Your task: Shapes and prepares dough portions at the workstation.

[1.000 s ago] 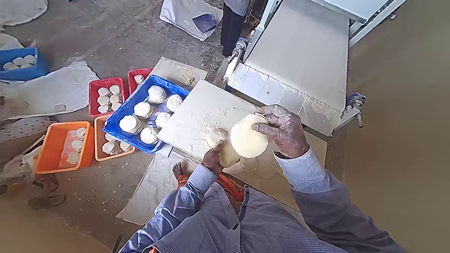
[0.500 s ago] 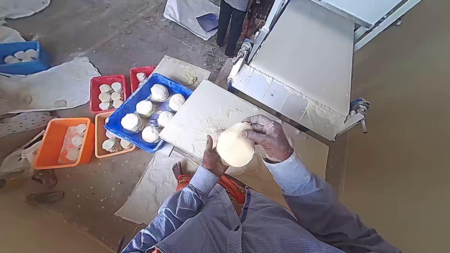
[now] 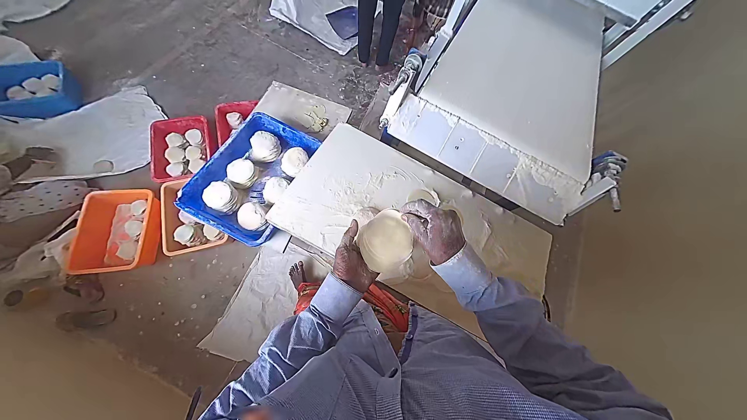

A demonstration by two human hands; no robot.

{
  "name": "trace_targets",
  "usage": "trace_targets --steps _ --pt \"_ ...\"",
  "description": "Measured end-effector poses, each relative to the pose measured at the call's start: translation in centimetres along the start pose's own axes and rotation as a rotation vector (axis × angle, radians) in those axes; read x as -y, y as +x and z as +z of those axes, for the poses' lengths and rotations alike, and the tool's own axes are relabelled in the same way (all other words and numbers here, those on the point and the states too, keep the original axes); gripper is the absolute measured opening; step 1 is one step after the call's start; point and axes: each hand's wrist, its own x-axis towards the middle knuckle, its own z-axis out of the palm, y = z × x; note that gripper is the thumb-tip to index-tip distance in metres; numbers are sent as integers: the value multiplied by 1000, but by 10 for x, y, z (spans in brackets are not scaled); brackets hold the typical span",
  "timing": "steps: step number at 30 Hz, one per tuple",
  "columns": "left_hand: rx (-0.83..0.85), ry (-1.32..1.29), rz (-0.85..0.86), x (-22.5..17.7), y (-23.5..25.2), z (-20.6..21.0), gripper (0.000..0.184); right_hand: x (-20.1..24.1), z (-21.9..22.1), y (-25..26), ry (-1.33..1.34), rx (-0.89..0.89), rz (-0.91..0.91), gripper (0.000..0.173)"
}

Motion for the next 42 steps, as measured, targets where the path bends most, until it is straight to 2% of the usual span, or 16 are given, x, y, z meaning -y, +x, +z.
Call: trace_targets --steps 3,5,8,13,23,26,28,30,31,32,35,37,39,42 --pt "20 -23 2 -3 -1 2 73 14 -6 -8 -35 -49 -216 25" --pt "37 -19 10 -4 -2 1 79 30 -1 -20 -37 -1 -328 26" --pt "62 -6 27 -6 -3 5 82 42 10 -30 -89 62 -364 26" --pt "71 -21 37 -12 -5 9 83 38 16 -26 -98 -1 -438 17" --pt "55 -34 22 -15 -10 6 85 47 2 -19 119 -55 -346 15" --pt "51 -56 35 -17 -10 3 85 55 5 -26 99 22 -377 17" --pt "16 -49 44 -18 -10 1 78 56 8 -31 103 126 -348 22" --pt "-36 54 76 -20 -13 -3 53 53 8 -31 162 119 -266 31" --pt "-58 150 111 -20 -16 -5 33 47 6 -27 192 53 -226 33" --pt "-60 265 152 -21 -17 -7 22 38 4 -21 228 -10 -187 35" --pt "107 703 253 -33 -18 -11 34 10 1 -3 411 -5 -53 47" --pt "221 1008 263 -49 -20 -3 37 3 3 8 570 92 26 53" --pt "304 1219 247 -62 -22 9 32 6 10 16 751 229 123 61" --pt "427 1425 251 -76 -19 24 26 13 30 23 1156 435 357 90"
